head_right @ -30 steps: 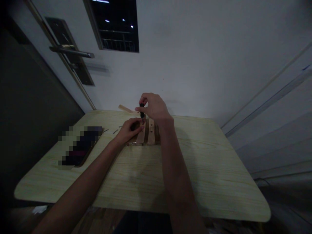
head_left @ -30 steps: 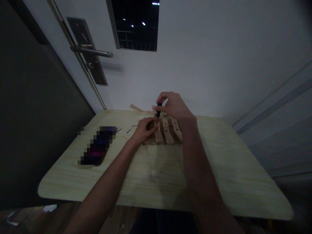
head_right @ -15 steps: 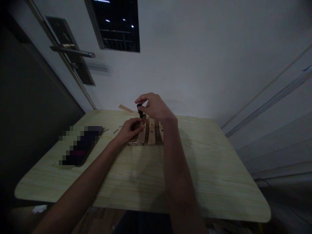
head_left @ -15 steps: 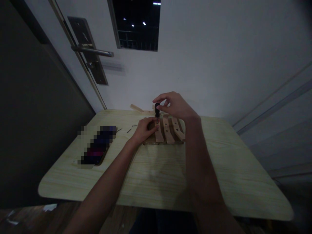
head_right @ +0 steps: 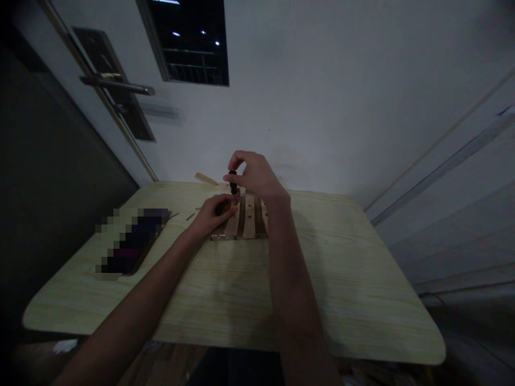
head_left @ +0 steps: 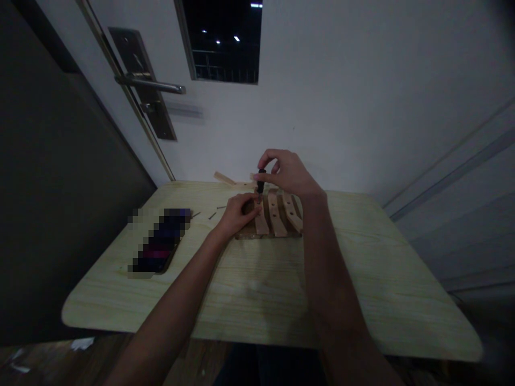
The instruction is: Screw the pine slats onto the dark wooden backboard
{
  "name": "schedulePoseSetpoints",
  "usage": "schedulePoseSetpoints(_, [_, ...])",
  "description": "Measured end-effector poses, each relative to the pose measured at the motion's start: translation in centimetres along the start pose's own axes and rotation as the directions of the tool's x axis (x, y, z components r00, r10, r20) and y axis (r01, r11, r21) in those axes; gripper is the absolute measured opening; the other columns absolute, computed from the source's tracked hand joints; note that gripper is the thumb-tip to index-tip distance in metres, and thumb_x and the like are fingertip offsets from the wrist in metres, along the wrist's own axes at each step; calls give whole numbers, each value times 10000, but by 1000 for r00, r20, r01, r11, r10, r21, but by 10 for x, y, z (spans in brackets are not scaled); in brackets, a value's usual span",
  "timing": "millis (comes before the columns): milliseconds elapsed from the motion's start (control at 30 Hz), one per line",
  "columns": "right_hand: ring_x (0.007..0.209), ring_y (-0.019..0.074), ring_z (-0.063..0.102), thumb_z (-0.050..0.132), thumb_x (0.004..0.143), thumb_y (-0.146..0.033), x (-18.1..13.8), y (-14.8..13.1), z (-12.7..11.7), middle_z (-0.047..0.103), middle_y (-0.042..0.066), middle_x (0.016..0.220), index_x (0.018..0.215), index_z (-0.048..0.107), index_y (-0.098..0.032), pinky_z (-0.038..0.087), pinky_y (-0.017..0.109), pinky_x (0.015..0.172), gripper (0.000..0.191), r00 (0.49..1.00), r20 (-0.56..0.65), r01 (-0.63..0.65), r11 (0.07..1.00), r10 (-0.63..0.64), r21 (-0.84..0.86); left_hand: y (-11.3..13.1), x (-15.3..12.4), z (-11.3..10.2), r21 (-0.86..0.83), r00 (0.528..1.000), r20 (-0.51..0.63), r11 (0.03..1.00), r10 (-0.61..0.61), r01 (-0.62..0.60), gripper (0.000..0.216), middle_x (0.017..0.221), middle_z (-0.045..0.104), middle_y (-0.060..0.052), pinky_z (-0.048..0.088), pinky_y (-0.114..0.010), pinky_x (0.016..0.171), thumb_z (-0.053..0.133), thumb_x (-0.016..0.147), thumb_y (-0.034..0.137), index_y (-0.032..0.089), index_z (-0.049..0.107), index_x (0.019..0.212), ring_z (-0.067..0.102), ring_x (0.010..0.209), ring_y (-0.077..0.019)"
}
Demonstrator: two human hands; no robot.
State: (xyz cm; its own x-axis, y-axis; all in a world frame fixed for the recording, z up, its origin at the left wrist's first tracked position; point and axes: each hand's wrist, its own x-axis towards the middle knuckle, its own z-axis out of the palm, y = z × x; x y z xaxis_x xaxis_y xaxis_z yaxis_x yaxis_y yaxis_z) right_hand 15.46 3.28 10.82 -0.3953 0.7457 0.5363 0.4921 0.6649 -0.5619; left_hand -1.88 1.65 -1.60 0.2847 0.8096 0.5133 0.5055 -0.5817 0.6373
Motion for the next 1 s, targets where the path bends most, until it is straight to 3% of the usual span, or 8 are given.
schedulePoseSetpoints(67, [781,141,601,662,763,-173,0,0,0,697,39,888,855,686,-168,444,279,689,96,997,53,57,997,-60,57,0,0,0,4,1000,1,1000,1,-1,339,1061,710,-78,485,-386,890,636,821,349,186,656,1118,645,970,-242])
schedulePoseSetpoints(167, [843,147,612,547,775,-81,-1,1,-2,714,42,923,908,714,-175,453,288,749,233,989,107,96,992,-104,80,0,0,0,3,1000,0,1000,-2,2,352,1066,708,-82,484,-393,890,637,820,350,183,650,1130,641,975,-244])
schedulePoseSetpoints(300, [842,151,617,499,758,-45,-2,4,-4,718,48,929,924,725,-177,465,296,754,310,989,103,103,993,-110,65,0,0,0,-13,1000,8,1000,-12,12,332,1077,707,-73,487,-385,896,624,827,341,193,650,1122,641,979,-237])
schedulePoseSetpoints(467, [771,150,613,685,747,-179,-2,4,-5,697,38,841,905,710,-183,463,287,706,160,997,67,28,999,-31,44,1,-1,0,-9,1000,3,1000,-12,12,336,1078,705,-72,488,-396,902,619,834,371,199,649,1121,642,991,-246])
schedulePoseSetpoints(567, [686,136,569,763,720,-308,-2,5,-4,647,17,731,876,715,-180,441,281,670,209,999,38,-12,1000,13,-21,2,-1,0,-3,1000,-1,1000,-17,17,323,1085,705,-74,484,-406,909,624,832,364,203,649,1111,639,993,-248])
schedulePoseSetpoints(667, [680,127,549,763,726,-346,-2,5,-3,647,24,763,860,721,-175,435,278,672,221,999,34,-18,999,19,-36,2,-1,0,-21,1000,-3,1000,-23,23,328,1082,705,-80,490,-399,897,631,826,363,196,649,1109,644,981,-246])
schedulePoseSetpoints(833, [744,124,597,655,764,-157,-3,6,-7,697,43,964,910,728,-183,478,280,736,165,993,112,16,998,-23,62,0,0,0,-2,999,9,999,-32,32,348,1059,709,-81,494,-402,884,629,826,377,194,651,1121,646,971,-249])
schedulePoseSetpoints(1000, [750,135,630,541,744,-39,-5,10,-10,719,39,903,965,748,-182,498,285,743,335,979,203,13,996,-30,85,1,0,0,-26,999,10,999,-35,35,331,1055,708,-87,503,-392,878,624,830,372,179,659,1097,650,961,-240])
